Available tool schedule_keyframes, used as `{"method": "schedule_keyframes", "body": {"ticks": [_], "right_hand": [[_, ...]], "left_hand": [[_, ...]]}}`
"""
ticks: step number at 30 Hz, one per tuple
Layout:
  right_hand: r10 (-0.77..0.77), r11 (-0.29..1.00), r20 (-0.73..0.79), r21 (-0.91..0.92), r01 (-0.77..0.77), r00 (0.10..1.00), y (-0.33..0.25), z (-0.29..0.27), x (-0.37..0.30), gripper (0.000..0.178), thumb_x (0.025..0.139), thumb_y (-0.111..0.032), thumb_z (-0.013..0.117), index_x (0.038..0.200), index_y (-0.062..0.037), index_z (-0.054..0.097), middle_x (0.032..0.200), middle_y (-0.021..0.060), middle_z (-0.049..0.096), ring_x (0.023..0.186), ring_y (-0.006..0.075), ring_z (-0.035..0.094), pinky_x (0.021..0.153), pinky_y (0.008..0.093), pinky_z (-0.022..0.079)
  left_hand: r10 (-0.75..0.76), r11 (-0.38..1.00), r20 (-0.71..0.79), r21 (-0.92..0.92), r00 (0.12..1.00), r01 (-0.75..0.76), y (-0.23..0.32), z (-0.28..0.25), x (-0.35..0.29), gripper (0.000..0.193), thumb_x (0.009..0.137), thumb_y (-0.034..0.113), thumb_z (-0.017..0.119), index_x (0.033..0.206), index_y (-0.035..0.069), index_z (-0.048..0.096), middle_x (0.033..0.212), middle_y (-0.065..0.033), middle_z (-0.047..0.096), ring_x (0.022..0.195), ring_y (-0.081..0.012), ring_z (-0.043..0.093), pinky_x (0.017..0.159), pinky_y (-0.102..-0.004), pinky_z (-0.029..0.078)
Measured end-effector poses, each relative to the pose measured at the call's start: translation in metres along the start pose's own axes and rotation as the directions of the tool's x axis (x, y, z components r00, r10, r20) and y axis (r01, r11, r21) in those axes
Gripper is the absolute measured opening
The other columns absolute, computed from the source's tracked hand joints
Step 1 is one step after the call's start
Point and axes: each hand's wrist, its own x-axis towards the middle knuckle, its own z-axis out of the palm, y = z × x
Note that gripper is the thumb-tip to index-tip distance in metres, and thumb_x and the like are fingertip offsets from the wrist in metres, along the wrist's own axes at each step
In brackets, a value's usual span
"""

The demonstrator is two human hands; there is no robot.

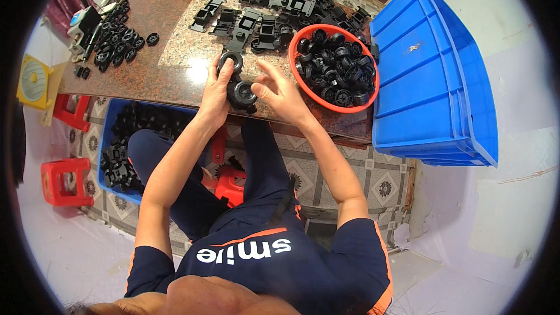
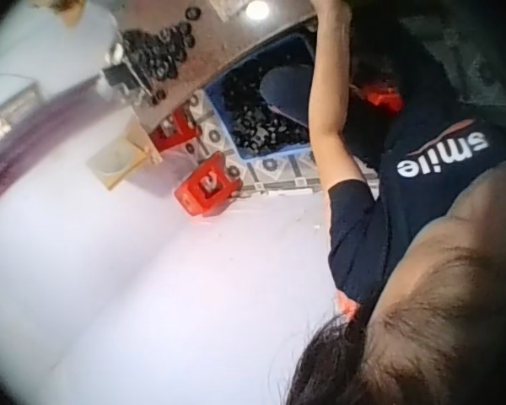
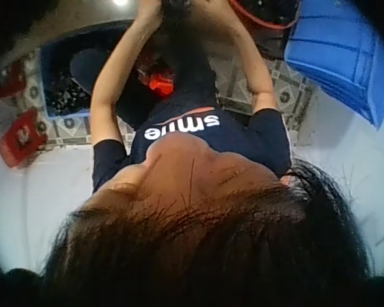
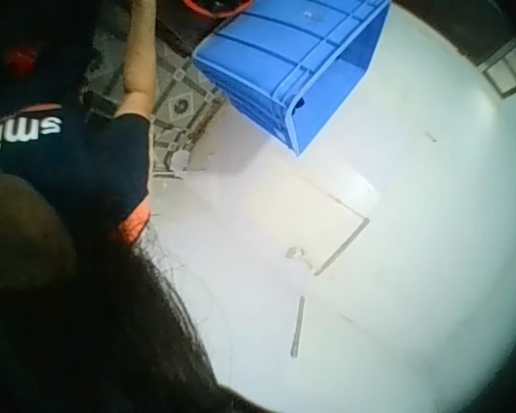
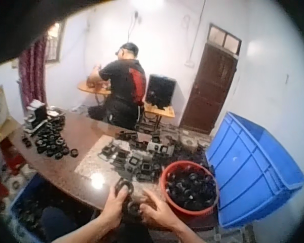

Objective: Manually assembling plastic components, likely toy frames and wheels, in a workspace setting.

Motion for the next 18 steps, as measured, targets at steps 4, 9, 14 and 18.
{"method": "schedule_keyframes", "body": {"ticks": [4,9,14,18], "right_hand": [[0.455,0.822,0.183,0.291,-0.490,0.872,0.008,0.014,0.001,0.046,0.095,-0.035,0.055,0.127,-0.0010,0.052,0.121,0.0111,0.059,0.110,0.0190,0.059,0.092,0.0346,0.050],[0.203,0.740,0.020,0.651,-0.167,0.979,-0.001,0.025,-0.008,0.040,0.091,-0.026,0.050,0.118,0.0036,0.057,0.111,0.0127,0.066,0.101,0.0239,0.065,0.094,0.0399,0.051],[0.219,0.805,0.144,0.533,-0.262,0.965,-0.029,0.076,0.015,0.055,0.076,-0.015,0.056,0.126,0.0090,0.053,0.113,0.0135,0.063,0.095,0.0195,0.066,0.086,0.0306,0.054],[0.309,0.806,0.411,0.365,-0.465,0.858,-0.058,0.119,0.035,0.061,0.075,-0.006,0.059,0.134,0.0057,0.050,0.114,0.0135,0.061,0.095,0.0169,0.062,0.083,0.0275,0.051]], "left_hand": [[0.155,0.973,0.178,0.143,0.972,-0.181,0.009,-0.012,-0.012,0.115,0.075,0.039,0.082,0.154,0.006,0.006,0.149,-0.0209,0.027,0.137,-0.0325,0.032,0.113,-0.0423,0.029],[0.487,0.621,0.317,0.530,0.814,-0.577,0.010,0.003,-0.037,0.106,0.069,0.041,0.081,0.151,0.007,0.023,0.152,-0.0272,0.015,0.145,-0.0389,0.015,0.118,-0.0449,0.018],[0.657,0.551,0.100,0.612,0.747,-0.567,0.031,-0.023,-0.073,0.097,0.065,0.030,0.077,0.146,0.004,0.031,0.146,-0.0249,0.026,0.139,-0.0382,0.028,0.115,-0.0440,0.024],[0.782,0.438,-0.005,0.715,0.623,-0.544,0.064,-0.055,-0.101,0.092,0.058,0.024,0.074,0.140,0.004,0.040,0.141,-0.0226,0.037,0.133,-0.0388,0.035,0.111,-0.0452,0.028]]}}
